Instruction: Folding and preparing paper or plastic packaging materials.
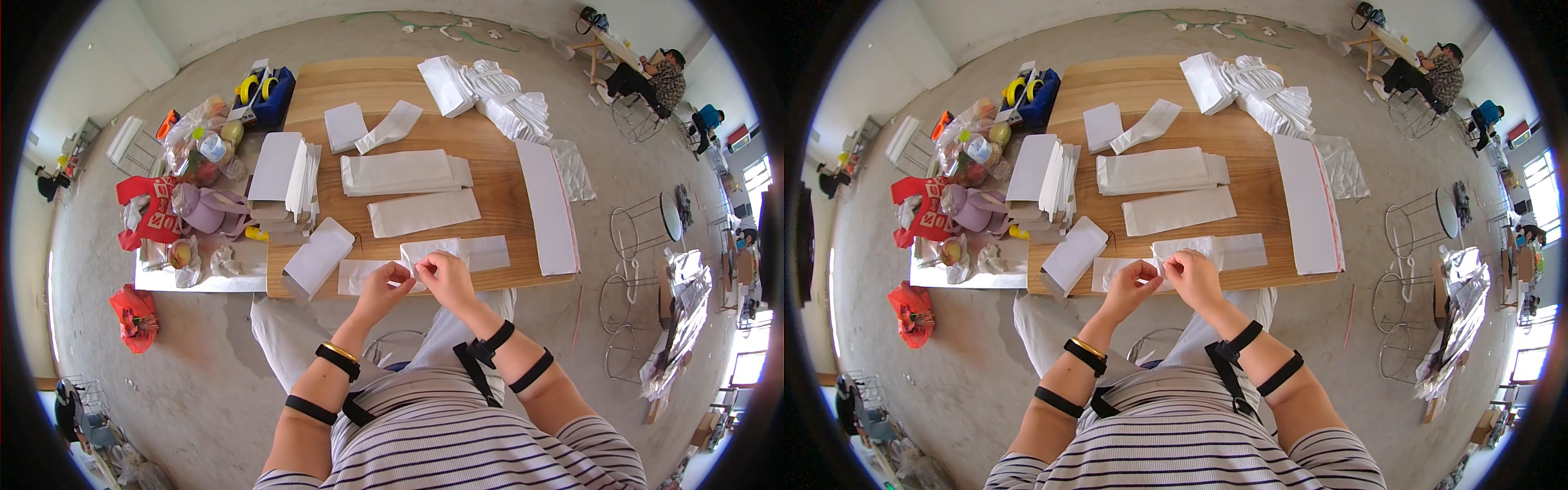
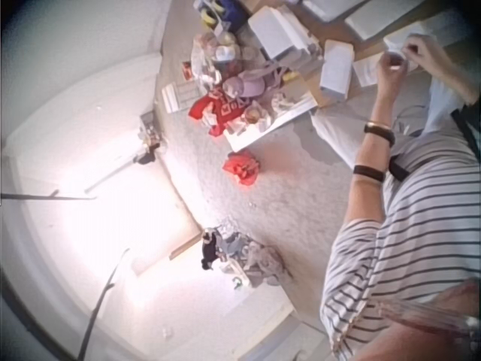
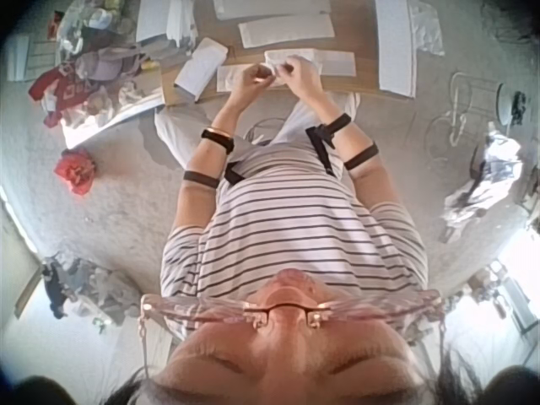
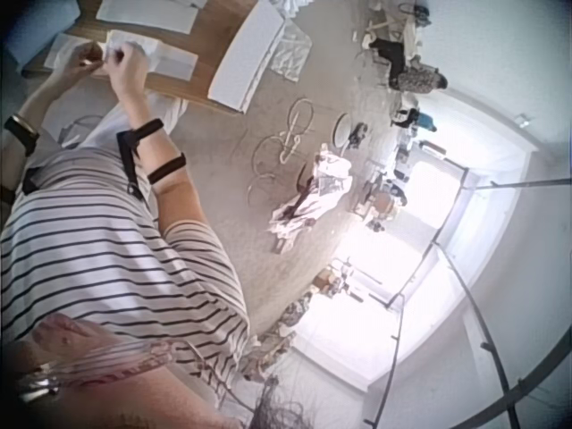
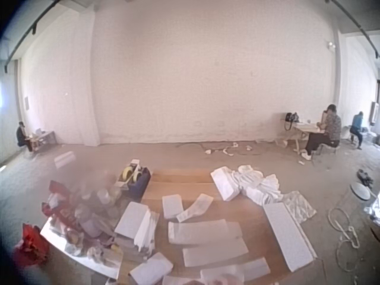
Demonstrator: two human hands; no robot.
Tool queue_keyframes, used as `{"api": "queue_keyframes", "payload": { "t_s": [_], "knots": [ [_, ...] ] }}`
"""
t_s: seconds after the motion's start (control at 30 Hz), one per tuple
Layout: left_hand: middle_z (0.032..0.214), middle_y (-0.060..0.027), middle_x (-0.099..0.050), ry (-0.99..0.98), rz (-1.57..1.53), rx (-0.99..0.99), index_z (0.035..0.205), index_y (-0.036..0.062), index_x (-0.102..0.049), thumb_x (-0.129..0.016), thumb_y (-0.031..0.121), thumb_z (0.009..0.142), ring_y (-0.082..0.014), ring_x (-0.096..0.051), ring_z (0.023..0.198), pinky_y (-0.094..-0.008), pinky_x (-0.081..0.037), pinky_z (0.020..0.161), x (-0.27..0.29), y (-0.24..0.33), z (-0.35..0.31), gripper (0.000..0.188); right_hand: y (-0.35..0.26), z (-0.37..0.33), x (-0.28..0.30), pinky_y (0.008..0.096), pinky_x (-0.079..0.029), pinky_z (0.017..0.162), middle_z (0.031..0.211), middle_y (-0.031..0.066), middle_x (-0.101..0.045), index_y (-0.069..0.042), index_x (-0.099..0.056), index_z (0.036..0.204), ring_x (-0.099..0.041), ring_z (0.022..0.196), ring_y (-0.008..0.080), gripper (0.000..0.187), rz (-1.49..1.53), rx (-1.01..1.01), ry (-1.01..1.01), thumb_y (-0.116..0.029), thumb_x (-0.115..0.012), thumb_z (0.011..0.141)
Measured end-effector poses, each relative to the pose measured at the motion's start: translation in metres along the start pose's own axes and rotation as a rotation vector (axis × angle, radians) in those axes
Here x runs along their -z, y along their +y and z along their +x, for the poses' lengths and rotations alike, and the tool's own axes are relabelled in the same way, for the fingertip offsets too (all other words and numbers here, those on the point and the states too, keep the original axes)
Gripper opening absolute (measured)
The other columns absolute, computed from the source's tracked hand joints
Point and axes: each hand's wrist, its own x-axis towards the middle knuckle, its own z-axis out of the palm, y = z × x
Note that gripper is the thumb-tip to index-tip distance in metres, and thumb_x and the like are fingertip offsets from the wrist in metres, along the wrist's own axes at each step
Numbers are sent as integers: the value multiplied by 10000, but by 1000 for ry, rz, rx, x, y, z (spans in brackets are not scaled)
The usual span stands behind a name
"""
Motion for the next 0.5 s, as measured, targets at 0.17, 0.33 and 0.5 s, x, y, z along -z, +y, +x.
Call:
{"api": "queue_keyframes", "payload": {
  "t_s": [0.17,0.33,0.5],
  "knots": [
    [890,-31,-650,37,-14,31,964,2,-635,-694,80,899,-79,-595,773,-243,-515,672,1,-7,3,118,1,1,-1,388,-496,639,766,111,-644,-21,-641,778,-625,708,284,130,15,8,6,-133,-683,828],
    [860,-24,-646,63,0,37,955,4,-645,-699,85,898,-78,-592,761,-240,-511,666,5,-12,3,113,0,1,2,384,-493,635,762,116,-640,-20,-633,779,-623,705,279,135,26,-18,18,-135,-683,830],
    [845,-31,-670,119,31,101,950,11,-649,-687,115,912,-89,-632,775,-239,-515,650,8,-14,1,117,4,-2,6,333,-499,656,795,119,-670,-2,-660,859,-637,704,239,115,-1,-31,26,-116,-676,853]
  ]
}}
